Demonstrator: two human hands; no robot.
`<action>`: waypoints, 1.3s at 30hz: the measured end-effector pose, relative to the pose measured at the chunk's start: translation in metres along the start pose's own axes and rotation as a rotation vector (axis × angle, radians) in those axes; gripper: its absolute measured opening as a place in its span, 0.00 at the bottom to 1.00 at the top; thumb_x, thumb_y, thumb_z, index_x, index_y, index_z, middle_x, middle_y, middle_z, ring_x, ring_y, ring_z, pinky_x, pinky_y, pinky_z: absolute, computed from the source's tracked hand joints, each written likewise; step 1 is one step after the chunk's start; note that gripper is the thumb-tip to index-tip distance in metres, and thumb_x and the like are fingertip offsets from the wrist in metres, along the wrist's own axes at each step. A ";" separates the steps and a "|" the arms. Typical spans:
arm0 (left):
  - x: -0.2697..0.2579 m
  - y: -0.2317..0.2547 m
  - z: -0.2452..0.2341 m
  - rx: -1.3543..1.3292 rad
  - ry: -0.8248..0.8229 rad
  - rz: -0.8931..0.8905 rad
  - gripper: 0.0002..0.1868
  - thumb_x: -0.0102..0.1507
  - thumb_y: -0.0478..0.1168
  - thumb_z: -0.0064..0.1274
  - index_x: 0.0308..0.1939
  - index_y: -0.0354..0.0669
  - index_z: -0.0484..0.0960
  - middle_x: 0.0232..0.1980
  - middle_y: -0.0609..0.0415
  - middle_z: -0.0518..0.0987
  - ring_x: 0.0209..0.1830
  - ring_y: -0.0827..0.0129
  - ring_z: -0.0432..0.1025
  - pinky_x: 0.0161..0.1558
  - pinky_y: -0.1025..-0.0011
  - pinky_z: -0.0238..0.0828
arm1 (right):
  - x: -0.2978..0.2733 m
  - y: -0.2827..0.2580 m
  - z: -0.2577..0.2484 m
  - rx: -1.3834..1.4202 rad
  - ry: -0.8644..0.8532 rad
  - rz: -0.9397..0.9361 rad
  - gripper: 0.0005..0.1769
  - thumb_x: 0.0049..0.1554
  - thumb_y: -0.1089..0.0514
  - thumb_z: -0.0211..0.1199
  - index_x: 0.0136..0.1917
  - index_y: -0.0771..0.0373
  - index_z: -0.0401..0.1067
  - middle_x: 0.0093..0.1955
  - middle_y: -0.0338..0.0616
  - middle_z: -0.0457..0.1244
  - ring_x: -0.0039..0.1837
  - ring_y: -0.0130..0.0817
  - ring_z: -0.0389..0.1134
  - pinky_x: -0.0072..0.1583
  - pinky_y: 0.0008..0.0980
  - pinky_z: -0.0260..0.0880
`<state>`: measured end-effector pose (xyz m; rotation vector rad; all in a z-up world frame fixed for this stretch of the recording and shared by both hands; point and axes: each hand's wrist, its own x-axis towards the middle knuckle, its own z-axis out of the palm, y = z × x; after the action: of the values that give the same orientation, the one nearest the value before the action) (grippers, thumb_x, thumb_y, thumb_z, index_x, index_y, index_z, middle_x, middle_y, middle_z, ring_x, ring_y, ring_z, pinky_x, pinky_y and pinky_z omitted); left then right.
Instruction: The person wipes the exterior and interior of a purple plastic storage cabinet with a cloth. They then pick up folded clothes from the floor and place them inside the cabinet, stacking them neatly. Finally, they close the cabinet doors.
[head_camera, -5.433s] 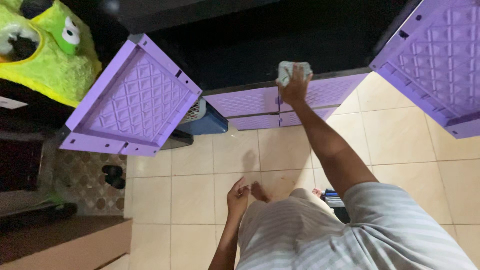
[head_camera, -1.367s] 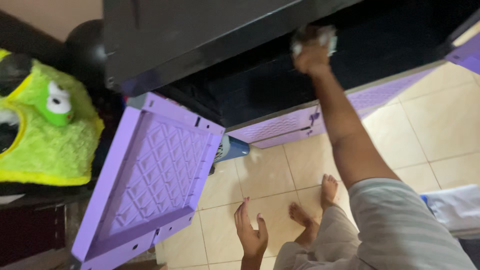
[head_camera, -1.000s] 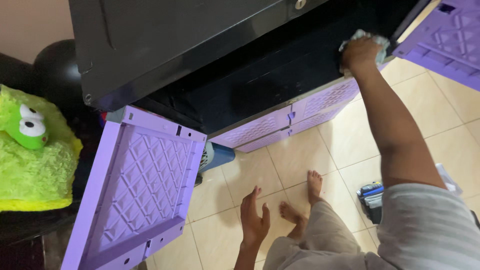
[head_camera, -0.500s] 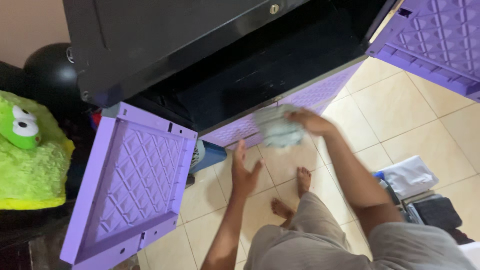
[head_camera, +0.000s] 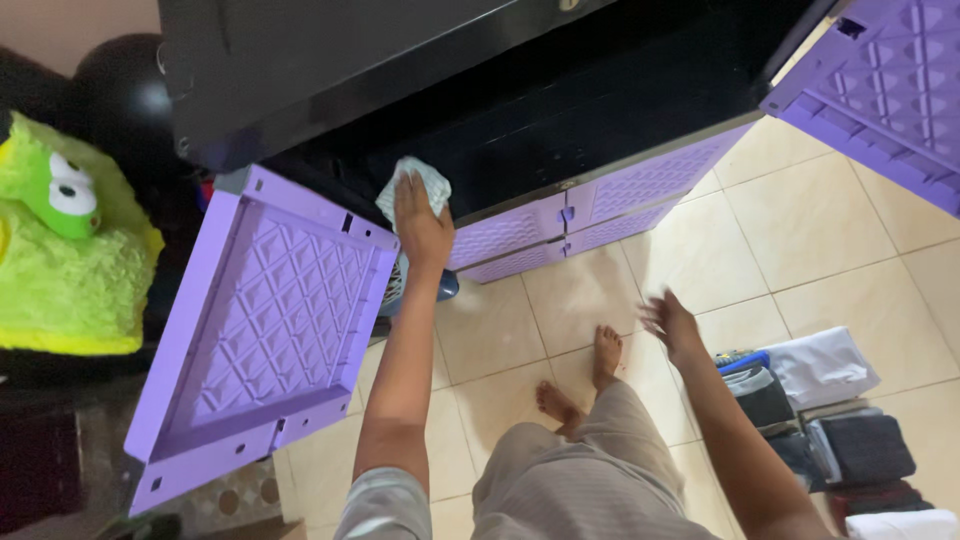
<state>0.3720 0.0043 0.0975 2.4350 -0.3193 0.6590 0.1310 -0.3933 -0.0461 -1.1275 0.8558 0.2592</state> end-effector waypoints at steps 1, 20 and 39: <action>-0.002 -0.008 0.012 0.075 -0.076 -0.041 0.37 0.63 0.42 0.56 0.73 0.31 0.66 0.77 0.29 0.59 0.77 0.35 0.52 0.76 0.49 0.49 | -0.005 0.018 -0.023 -0.021 0.084 0.053 0.37 0.66 0.31 0.45 0.70 0.65 0.67 0.62 0.48 0.68 0.58 0.36 0.68 0.61 0.38 0.66; 0.095 0.203 0.331 0.014 -0.507 0.460 0.36 0.72 0.52 0.48 0.79 0.40 0.57 0.83 0.43 0.52 0.84 0.44 0.42 0.79 0.44 0.38 | -0.010 0.091 -0.134 0.056 0.404 0.294 0.38 0.66 0.30 0.45 0.66 0.64 0.71 0.59 0.53 0.70 0.54 0.40 0.71 0.56 0.42 0.68; 0.317 0.178 0.523 0.045 -0.342 0.348 0.22 0.69 0.49 0.41 0.59 0.40 0.79 0.64 0.36 0.74 0.64 0.40 0.67 0.63 0.48 0.60 | 0.026 0.042 -0.220 0.126 0.544 0.407 0.42 0.66 0.28 0.45 0.69 0.66 0.71 0.59 0.57 0.71 0.54 0.47 0.72 0.54 0.48 0.69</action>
<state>0.7760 -0.4743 -0.0185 2.5552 -0.8885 0.3872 0.0211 -0.5725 -0.1289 -0.9071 1.5681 0.2300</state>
